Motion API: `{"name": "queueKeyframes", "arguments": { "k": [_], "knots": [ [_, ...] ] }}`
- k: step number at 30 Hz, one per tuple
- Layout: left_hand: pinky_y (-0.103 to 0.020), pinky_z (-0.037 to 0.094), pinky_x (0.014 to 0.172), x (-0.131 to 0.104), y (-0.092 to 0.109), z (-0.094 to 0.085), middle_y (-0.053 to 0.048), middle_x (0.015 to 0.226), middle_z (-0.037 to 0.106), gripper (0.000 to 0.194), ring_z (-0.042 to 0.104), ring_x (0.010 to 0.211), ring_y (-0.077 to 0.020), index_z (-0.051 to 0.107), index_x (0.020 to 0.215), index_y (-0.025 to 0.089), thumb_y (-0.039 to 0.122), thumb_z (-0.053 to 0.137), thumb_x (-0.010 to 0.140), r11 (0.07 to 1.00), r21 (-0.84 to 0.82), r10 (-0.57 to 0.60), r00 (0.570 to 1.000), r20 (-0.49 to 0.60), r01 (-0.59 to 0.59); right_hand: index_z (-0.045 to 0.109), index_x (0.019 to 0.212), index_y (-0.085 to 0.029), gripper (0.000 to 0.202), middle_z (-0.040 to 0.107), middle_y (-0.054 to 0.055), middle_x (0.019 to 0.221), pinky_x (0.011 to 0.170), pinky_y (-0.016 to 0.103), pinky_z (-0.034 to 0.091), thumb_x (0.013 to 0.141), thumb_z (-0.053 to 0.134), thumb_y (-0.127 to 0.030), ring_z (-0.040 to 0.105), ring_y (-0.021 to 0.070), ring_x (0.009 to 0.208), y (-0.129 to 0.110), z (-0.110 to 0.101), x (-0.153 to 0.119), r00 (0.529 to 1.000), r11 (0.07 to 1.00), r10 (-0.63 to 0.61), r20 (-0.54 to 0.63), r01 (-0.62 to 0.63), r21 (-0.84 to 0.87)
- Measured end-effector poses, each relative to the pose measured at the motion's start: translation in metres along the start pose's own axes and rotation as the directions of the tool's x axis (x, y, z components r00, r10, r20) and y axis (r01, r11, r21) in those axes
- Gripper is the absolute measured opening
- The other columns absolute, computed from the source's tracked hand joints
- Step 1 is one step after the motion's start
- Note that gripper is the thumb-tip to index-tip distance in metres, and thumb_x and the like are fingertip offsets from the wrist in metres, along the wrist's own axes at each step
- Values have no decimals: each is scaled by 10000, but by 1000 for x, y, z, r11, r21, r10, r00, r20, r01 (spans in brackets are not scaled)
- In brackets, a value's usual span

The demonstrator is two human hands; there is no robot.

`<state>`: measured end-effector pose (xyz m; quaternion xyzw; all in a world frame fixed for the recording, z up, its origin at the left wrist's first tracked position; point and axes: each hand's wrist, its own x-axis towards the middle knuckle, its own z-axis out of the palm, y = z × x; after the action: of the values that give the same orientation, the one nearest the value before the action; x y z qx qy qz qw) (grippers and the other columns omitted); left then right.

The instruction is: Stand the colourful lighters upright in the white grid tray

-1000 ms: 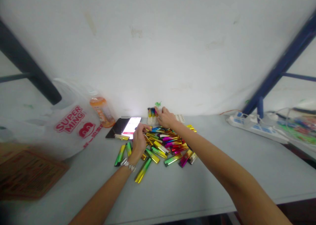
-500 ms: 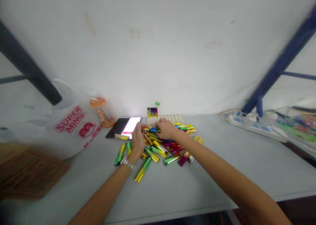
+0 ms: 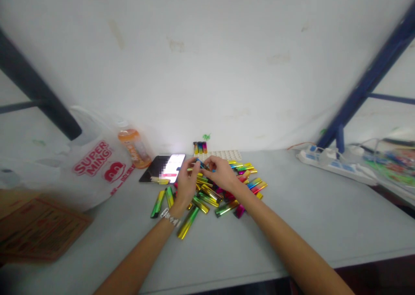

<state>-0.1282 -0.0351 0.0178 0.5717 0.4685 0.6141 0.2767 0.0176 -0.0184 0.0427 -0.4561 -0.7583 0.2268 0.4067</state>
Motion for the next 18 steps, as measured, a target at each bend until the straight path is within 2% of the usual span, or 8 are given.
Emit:
{"name": "queueKeyframes", "arguments": {
  "k": [5, 8, 11, 13, 15, 18],
  "knots": [
    [-301, 480, 841, -6, 2, 9, -66, 974, 679, 300, 619, 941, -190, 654, 934, 181, 442, 507, 940, 998, 11, 55, 991, 126, -57, 607, 891, -199, 200, 523, -51, 633, 583, 254, 390, 814, 671, -372, 477, 124, 578, 3, 9, -22, 997, 989, 43, -71, -33, 145],
    [-285, 480, 801, -8, 4, 8, -46, 903, 669, 320, 613, 875, -174, 626, 902, 189, 456, 458, 960, 999, -17, 29, 990, 135, -27, 612, 961, -202, 257, 527, -48, 631, 580, 260, 410, 825, 666, -413, 493, 133, 579, 10, 7, -29, 991, 981, 58, -117, -35, 191],
    [-261, 483, 777, -10, 8, 9, -21, 829, 636, 327, 601, 809, -143, 567, 858, 198, 469, 425, 973, 996, -87, 16, 991, 134, -4, 615, 931, -202, 263, 517, -38, 617, 568, 265, 408, 869, 608, -457, 491, 139, 573, 13, 2, -33, 979, 979, 67, -193, -27, 203],
    [-227, 472, 643, -12, 11, 11, 18, 715, 568, 326, 557, 649, -109, 532, 879, 209, 494, 407, 974, 982, -179, -25, 982, 186, 59, 611, 912, -203, 277, 509, -36, 611, 565, 267, 406, 885, 582, -477, 486, 140, 569, 14, 0, -34, 974, 979, 66, -219, -20, 204],
    [-196, 374, 463, -15, 13, 14, 65, 614, 459, 325, 429, 475, -78, 499, 903, 222, 535, 425, 956, 946, -278, -90, 960, 265, 166, 605, 939, -203, 294, 505, -38, 608, 555, 266, 402, 889, 574, -491, 485, 141, 564, 14, 0, -34, 974, 976, 70, -215, -22, 216],
    [-178, 234, 379, -18, 12, 18, 91, 561, 367, 373, 294, 406, -52, 469, 852, 220, 588, 511, 895, 881, -375, -167, 930, 326, 289, 598, 989, -201, 316, 503, -42, 602, 538, 266, 392, 896, 566, -501, 482, 142, 547, 13, 3, -35, 982, 971, 78, -170, -37, 234]
  ]
}}
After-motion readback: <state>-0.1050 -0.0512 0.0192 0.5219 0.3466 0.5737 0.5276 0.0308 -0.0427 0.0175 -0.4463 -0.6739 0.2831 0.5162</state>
